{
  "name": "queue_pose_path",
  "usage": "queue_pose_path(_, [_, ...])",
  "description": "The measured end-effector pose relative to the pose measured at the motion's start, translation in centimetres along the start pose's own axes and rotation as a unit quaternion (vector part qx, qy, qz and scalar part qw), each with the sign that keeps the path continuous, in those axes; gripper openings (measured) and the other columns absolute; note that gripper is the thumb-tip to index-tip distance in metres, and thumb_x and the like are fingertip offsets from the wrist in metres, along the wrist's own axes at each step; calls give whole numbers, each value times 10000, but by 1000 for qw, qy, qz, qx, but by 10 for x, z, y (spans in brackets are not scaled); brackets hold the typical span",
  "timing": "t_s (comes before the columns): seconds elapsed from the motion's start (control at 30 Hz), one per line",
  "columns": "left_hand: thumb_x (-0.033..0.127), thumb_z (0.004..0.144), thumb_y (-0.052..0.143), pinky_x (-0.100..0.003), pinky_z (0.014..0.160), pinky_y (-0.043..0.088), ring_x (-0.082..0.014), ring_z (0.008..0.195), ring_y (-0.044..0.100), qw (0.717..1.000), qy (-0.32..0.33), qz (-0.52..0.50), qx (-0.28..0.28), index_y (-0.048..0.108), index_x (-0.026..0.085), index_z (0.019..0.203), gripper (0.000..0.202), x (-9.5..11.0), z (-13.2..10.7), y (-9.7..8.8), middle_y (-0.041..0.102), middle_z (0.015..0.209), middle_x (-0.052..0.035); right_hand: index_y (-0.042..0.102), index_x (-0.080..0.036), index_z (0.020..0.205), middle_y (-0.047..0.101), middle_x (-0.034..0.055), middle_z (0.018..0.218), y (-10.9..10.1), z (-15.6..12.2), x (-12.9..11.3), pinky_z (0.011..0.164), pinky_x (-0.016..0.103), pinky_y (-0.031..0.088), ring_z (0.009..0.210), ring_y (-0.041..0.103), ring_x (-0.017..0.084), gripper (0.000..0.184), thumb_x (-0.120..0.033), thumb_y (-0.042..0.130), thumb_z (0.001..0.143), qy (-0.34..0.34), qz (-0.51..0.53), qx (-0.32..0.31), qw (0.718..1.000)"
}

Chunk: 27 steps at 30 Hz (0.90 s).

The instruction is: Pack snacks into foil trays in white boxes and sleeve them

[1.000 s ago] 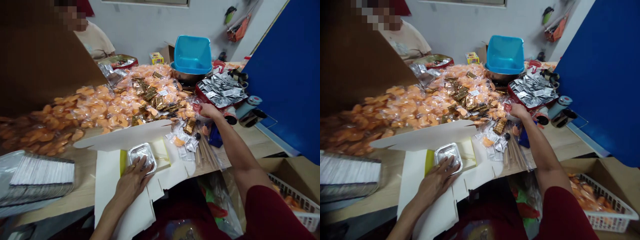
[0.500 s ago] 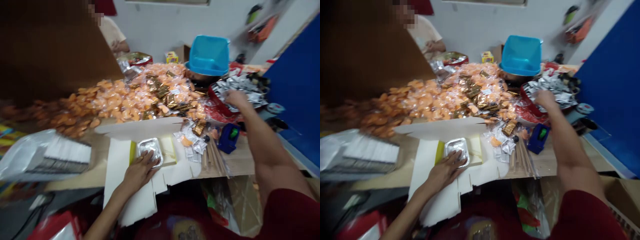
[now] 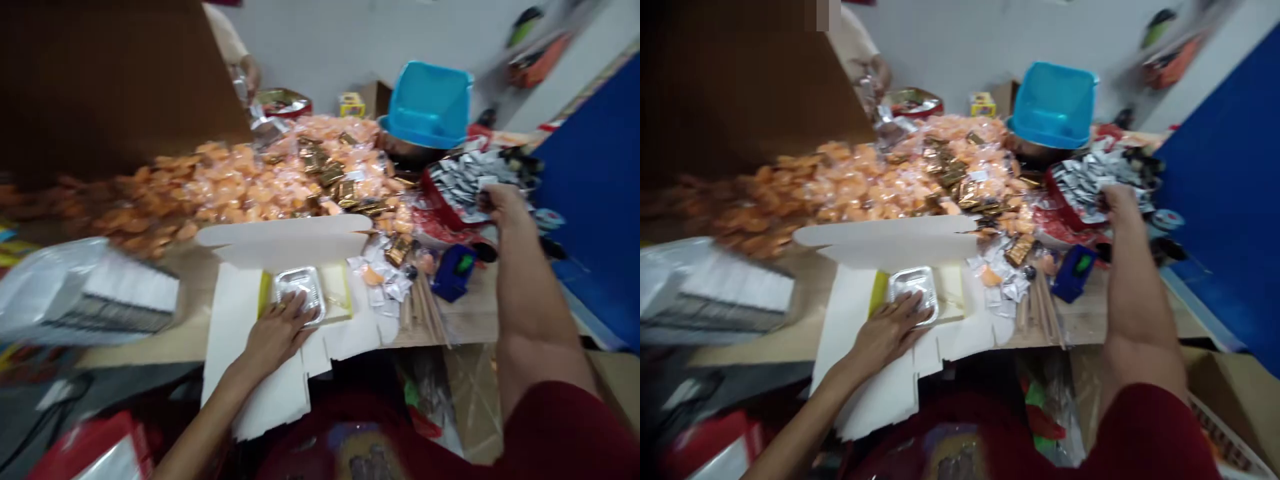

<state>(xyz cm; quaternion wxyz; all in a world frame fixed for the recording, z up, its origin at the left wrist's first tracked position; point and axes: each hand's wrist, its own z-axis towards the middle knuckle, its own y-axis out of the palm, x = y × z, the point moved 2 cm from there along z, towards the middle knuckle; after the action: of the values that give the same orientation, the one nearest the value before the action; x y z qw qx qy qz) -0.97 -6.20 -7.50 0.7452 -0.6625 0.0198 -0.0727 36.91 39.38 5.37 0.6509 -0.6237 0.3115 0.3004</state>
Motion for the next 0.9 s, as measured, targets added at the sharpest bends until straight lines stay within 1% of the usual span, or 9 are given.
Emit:
queue_pose_path(0.07, [447, 1074, 533, -555, 1008, 580, -414, 1372, 618, 999, 17, 18, 27, 740, 323, 1353, 369, -5, 0, 4, 594, 1555, -127, 642, -153, 1019, 626, -21, 817, -8, 7, 2, 598, 229, 539, 638, 580, 91, 230, -382, 639, 1043, 9, 8, 21, 1000])
queue_pose_path(0.2, [440, 1088, 489, -541, 965, 605, -403, 1340, 650, 998, 41, 29, 47, 756, 328, 1329, 377, -7, 2, 6, 603, 1547, -125, 612, -179, 913, 608, -21, 717, -18, 11, 6, 623, 231, 532, 641, 589, 117, 73, -205, 680, 922, -19, -20, 22, 999])
queue_pose_path(0.27, [446, 1093, 465, -539, 962, 610, -399, 1332, 657, 998, 39, 26, 48, 760, 337, 1323, 390, -7, 3, 6, 609, 1542, -120, 640, -173, 855, 623, -3, 689, -13, 8, 9, 642, 250, 524, 666, 617, 151, 90, -157, 722, 820, -28, -70, -4, 997])
queue_pose_path(0.37, [451, 1093, 457, -541, 968, 612, -397, 1334, 657, 998, 31, 22, 46, 757, 342, 1329, 396, -8, 2, 7, 612, 1539, -114, 679, -156, 753, 660, 51, 679, 7, 2, 12, 722, 291, 515, 784, 679, 237, 117, -81, 735, 684, -31, -178, -42, 983])
queue_pose_path(0.43, [445, 1093, 460, -540, 975, 611, -394, 1350, 647, 998, 27, 22, 46, 750, 345, 1338, 393, -7, 1, 7, 606, 1546, -109, 712, -141, 769, 722, 117, 789, 21, -1, 12, 810, 319, 506, 935, 701, 302, 137, -63, 713, 657, -39, -243, -49, 968])
queue_pose_path(0.57, [440, 1083, 493, -543, 993, 608, -394, 1359, 641, 999, 25, 29, 32, 750, 333, 1341, 379, -5, 0, 5, 595, 1557, -113, 760, -79, 971, 746, 254, 1119, 36, -3, 12, 930, 368, 478, 1157, 664, 379, 294, -77, 656, 696, -63, -322, -43, 944])
queue_pose_path(0.63, [427, 1076, 518, -545, 1009, 602, -393, 1369, 633, 999, 18, 30, 20, 746, 327, 1348, 369, -3, 1, 3, 589, 1563, -114, 758, -72, 1008, 739, 265, 1155, 36, -2, 12, 930, 372, 476, 1161, 665, 381, 334, -80, 650, 692, -72, -336, -49, 938])
queue_pose_path(0.77, [418, 1066, 548, -544, 1014, 602, -391, 1385, 621, 1000, 8, 26, 11, 740, 333, 1358, 359, -2, 2, 1, 581, 1572, -108, 748, -119, 993, 759, 207, 1056, 33, -3, 20, 873, 350, 483, 1052, 695, 346, 348, -94, 673, 654, -81, -322, -48, 942])
queue_pose_path(0.9, [414, 1063, 551, -545, 995, 613, -391, 1370, 634, 999, 13, 32, 18, 743, 337, 1353, 356, -3, 2, 3, 589, 1564, -109, 695, -132, 1083, 736, 204, 1080, 28, -3, 33, 898, 365, 477, 1066, 666, 345, 410, -135, 675, 674, -81, -259, 29, 962])
